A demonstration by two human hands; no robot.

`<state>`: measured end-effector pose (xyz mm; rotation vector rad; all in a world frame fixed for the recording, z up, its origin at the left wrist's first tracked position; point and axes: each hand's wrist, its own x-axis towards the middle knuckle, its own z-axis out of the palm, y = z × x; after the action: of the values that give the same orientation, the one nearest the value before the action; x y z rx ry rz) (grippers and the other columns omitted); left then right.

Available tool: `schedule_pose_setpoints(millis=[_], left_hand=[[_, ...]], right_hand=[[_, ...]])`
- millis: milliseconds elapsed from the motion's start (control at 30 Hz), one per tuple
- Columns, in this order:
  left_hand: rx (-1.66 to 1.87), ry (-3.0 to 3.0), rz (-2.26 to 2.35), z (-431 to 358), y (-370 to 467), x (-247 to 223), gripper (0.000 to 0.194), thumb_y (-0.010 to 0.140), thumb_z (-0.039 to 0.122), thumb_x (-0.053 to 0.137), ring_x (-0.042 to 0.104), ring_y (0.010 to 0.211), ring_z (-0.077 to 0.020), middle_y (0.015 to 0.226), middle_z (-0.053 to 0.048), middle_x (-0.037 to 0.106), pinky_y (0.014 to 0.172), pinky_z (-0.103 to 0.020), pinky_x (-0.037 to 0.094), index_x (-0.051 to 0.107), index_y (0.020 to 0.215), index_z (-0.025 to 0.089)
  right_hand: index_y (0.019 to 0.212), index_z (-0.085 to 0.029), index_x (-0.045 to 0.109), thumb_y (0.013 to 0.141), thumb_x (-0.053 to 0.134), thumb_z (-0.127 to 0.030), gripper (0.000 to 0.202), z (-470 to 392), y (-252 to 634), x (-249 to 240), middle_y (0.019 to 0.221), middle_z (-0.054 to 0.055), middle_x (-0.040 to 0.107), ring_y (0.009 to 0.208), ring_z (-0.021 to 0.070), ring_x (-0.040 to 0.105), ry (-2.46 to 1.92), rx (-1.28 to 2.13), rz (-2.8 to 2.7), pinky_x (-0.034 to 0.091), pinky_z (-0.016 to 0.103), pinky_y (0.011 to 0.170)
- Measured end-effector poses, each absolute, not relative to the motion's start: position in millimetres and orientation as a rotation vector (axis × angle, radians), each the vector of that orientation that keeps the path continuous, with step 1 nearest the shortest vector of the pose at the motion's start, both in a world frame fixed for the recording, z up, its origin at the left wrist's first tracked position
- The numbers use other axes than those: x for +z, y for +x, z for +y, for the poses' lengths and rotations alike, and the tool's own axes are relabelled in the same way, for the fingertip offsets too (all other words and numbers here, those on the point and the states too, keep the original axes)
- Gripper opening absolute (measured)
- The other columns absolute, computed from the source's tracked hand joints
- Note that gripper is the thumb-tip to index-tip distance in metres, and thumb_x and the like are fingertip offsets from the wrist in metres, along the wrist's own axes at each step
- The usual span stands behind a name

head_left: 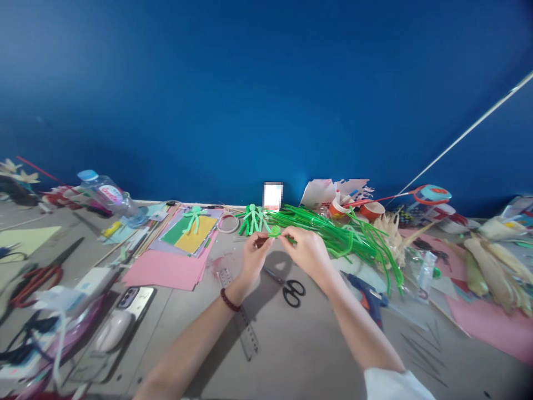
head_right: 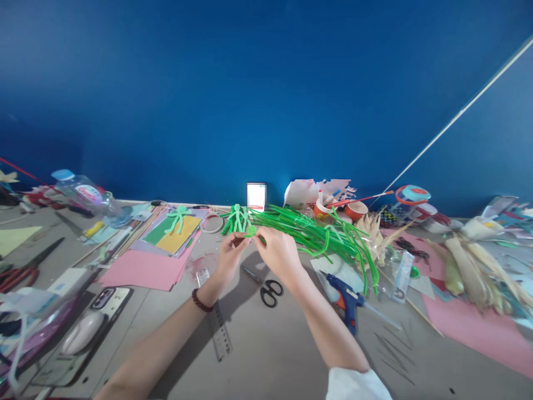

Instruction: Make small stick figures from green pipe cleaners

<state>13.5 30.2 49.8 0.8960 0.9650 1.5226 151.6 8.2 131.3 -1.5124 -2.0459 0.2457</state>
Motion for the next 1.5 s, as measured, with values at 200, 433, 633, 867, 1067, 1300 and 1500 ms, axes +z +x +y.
schedule_pose_setpoints(millis=[200, 433, 633, 867, 1067, 1300, 1500], left_hand=[[1.638, 1.036, 1.010, 28, 10, 53, 0.014, 0.062, 0.016, 0.077, 0.056, 0.069, -0.0139, 0.071, -0.001, 0.062, 0.070, -0.024, 0.044, 0.066, 0.069, 0.018], [1.660, 1.092, 1.076, 22, 7, 65, 0.021, 0.063, 0.014, 0.077, 0.059, 0.079, -0.0153, 0.083, -0.002, 0.065, 0.077, -0.025, 0.045, 0.068, 0.081, 0.022], [1.605, 1.276, 1.069, 22, 0, 63, 0.013, 0.068, 0.017, 0.075, 0.059, 0.084, -0.0182, 0.083, -0.004, 0.066, 0.084, -0.028, 0.045, 0.072, 0.079, 0.025], [1.608, 1.313, 1.074, 24, -2, 61, 0.013, 0.068, 0.022, 0.075, 0.059, 0.089, -0.0205, 0.088, -0.006, 0.067, 0.091, -0.032, 0.044, 0.074, 0.081, 0.027], [1.695, 1.441, 1.105, 25, -4, 60, 0.013, 0.069, 0.020, 0.074, 0.061, 0.087, -0.0204, 0.087, -0.007, 0.068, 0.088, -0.032, 0.046, 0.075, 0.081, 0.025], [1.825, 1.873, 1.202, 32, -7, 50, 0.010, 0.083, 0.022, 0.061, 0.064, 0.084, -0.0170, 0.087, -0.006, 0.068, 0.078, -0.031, 0.052, 0.069, 0.089, 0.020], [1.836, 1.983, 1.285, 35, -9, 44, 0.009, 0.087, 0.021, 0.057, 0.064, 0.083, -0.0164, 0.086, -0.006, 0.069, 0.077, -0.031, 0.052, 0.065, 0.089, 0.019]], right_hand=[[0.067, -0.021, 0.059, 0.082, 0.052, -0.025, 0.017, 7, 143, 126, 0.064, 0.001, 0.065, 0.058, 0.0145, 0.057, -1.551, 0.183, -1.970, 0.030, 0.022, 0.052], [0.062, -0.020, 0.055, 0.080, 0.051, -0.027, 0.019, 12, 139, 116, 0.059, 0.000, 0.060, 0.052, 0.0128, 0.049, -1.530, 0.179, -1.906, 0.030, 0.022, 0.052], [0.063, -0.021, 0.056, 0.079, 0.052, -0.025, 0.018, 13, 139, 116, 0.060, 0.000, 0.061, 0.053, 0.0131, 0.051, -1.542, 0.213, -1.906, 0.029, 0.022, 0.052], [0.064, -0.020, 0.056, 0.080, 0.052, -0.025, 0.016, 12, 140, 118, 0.062, 0.000, 0.062, 0.056, 0.0131, 0.052, -1.526, 0.231, -1.918, 0.030, 0.022, 0.053], [0.068, -0.020, 0.058, 0.081, 0.051, -0.023, 0.015, 11, 137, 116, 0.064, 0.000, 0.062, 0.060, 0.0139, 0.055, -1.495, 0.258, -1.931, 0.032, 0.021, 0.055], [0.070, -0.020, 0.060, 0.081, 0.051, -0.023, 0.015, 12, 135, 113, 0.065, 0.001, 0.063, 0.061, 0.0149, 0.056, -1.435, 0.272, -1.901, 0.034, 0.022, 0.056], [0.071, -0.021, 0.060, 0.081, 0.051, -0.022, 0.013, 14, 133, 109, 0.067, 0.001, 0.064, 0.062, 0.0153, 0.057, -1.413, 0.312, -1.896, 0.035, 0.022, 0.057]])
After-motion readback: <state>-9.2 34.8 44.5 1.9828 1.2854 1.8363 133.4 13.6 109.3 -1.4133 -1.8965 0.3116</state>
